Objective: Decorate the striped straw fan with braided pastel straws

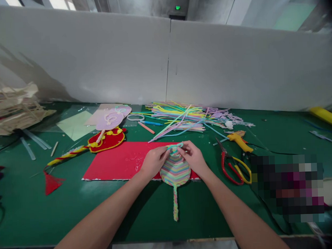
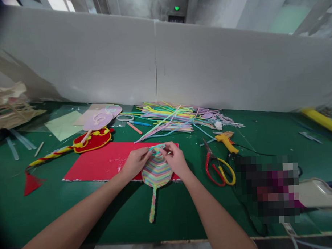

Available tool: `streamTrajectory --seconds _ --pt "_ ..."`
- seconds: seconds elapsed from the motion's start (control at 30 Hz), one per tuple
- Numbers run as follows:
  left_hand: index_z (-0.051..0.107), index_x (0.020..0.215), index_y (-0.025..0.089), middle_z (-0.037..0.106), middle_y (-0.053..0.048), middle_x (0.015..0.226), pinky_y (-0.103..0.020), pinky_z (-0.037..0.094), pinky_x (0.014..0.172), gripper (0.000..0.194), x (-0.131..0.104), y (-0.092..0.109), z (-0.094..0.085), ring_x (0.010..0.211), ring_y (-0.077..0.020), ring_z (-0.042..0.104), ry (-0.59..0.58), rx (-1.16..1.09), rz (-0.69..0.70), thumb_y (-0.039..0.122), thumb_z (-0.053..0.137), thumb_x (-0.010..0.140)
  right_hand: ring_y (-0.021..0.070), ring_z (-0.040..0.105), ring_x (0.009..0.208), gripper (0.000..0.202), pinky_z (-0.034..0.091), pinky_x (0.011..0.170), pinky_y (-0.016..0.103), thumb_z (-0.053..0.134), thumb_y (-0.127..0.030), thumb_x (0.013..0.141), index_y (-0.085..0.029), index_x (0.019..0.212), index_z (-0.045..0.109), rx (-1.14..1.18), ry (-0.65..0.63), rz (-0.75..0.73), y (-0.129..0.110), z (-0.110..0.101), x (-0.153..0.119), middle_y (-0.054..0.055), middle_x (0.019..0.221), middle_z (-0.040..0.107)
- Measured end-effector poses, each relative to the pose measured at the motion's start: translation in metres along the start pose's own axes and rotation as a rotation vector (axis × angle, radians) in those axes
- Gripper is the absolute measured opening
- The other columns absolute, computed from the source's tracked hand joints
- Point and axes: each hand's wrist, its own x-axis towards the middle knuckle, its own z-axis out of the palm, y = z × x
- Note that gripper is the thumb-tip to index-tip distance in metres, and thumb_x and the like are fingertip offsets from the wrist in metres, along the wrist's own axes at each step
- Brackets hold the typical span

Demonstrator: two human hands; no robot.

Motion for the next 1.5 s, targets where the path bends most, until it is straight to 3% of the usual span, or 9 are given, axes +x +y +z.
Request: streamTrajectory --seconds 0.27,0.47,0.63,0.83,1.03,1.2,1.27,1.37,1.5 --pt "0.059 0.082 0.017 0.060 -0.006 0.085 -0.025 0.043 0.070 0.020 0.003 -0.003 -0.001 0.081 -0.0158 0.056 0.068 -0.085 0.031 0.030 0.044 0.083 0.0105 0.051 0.052 0.025 0.045 0.048 0.022 0.060 -0.043 0.070 -0.019 0.073 0.056 0.012 -0.024 0.076 -0.005 0.002 0.000 -0.002 0.062 0.054" --pt "0.055 0.069 0.015 0.056 0.001 0.064 -0.022 0.040 0.057 0.023 0.006 -0.008 -0.001 0.062 -0.0122 0.051 -0.016 -0.247 -0.162 0.032 0.045 0.081 0.0112 0.053 0.062 0.024 0.048 0.055 0.023 0.062 -0.041 0.070 -0.018 0.075 0.055 0.081 -0.110 0.062 -0.013 0.006 -0.004 -0.001 0.071 0.056" --pt "0.057 0.078 0.016 0.060 0.000 0.072 -0.022 0.042 0.060 0.021 0.007 -0.009 0.001 0.067 -0.0127 0.054 0.006 -0.333 -0.176 0.034 0.047 0.080 0.0123 0.054 0.063 0.026 0.051 0.056 0.025 0.064 -0.041 0.067 -0.018 0.075 0.055 0.144 -0.116 0.080 -0.016 0.005 -0.005 0.000 0.074 0.058" --pt "0.061 0.077 0.017 0.058 -0.004 0.076 -0.024 0.041 0.064 0.024 0.003 -0.007 0.006 0.072 -0.0142 0.055 0.068 -0.057 -0.022 0.030 0.043 0.085 0.0102 0.052 0.061 0.024 0.048 0.057 0.024 0.068 -0.038 0.064 -0.019 0.073 0.057 0.256 -0.144 0.127 -0.018 0.001 -0.007 -0.002 0.071 0.056" --pt "0.061 0.082 0.017 0.060 -0.006 0.075 -0.026 0.040 0.064 0.027 -0.002 0.000 0.002 0.073 -0.0165 0.055 0.025 0.281 0.109 0.029 0.037 0.088 0.0110 0.051 0.062 0.030 0.045 0.058 0.024 0.054 -0.046 0.075 -0.017 0.073 0.060 0.483 -0.269 0.194 -0.017 0.000 -0.009 0.001 0.070 0.055" --pt "0.057 0.103 0.016 0.063 -0.010 0.091 -0.034 0.041 0.075 0.027 0.000 0.007 -0.006 0.086 -0.0221 0.056 0.063 0.453 0.195 0.021 0.037 0.086 0.0096 0.050 0.064 0.022 0.043 0.057 0.022 0.065 -0.039 0.068 -0.018 0.067 0.059 0.357 -0.225 0.192 -0.018 0.002 -0.009 0.001 0.081 0.056" --pt "0.053 0.110 0.017 0.062 -0.010 0.098 -0.035 0.040 0.079 0.029 -0.001 0.010 -0.006 0.092 -0.0227 0.055 0.137 0.393 0.142 0.018 0.038 0.085 0.0091 0.050 0.066 0.020 0.043 0.058 0.021 0.065 -0.037 0.068 -0.018 0.065 0.060 0.319 -0.187 0.127 -0.018 0.001 -0.009 0.001 0.090 0.056" --pt "0.045 0.117 0.018 0.061 -0.008 0.097 -0.030 0.044 0.072 0.038 -0.002 0.011 -0.002 0.085 -0.0198 0.058 0.238 0.128 -0.078 0.022 0.047 0.080 0.0083 0.050 0.062 0.017 0.043 0.058 0.021 0.066 -0.035 0.069 -0.018 0.066 0.061 0.312 -0.189 0.089 -0.017 -0.001 -0.009 -0.001 0.081 0.057" --pt "0.057 0.094 0.016 0.062 -0.002 0.077 -0.026 0.045 0.063 0.026 -0.001 0.011 0.005 0.070 -0.0163 0.059 0.175 -0.296 -0.253 0.034 0.049 0.078 0.0103 0.054 0.061 0.017 0.047 0.062 0.025 0.068 -0.034 0.067 -0.019 0.072 0.064 0.343 -0.198 0.104 -0.014 0.000 -0.008 -0.001 0.073 0.060"
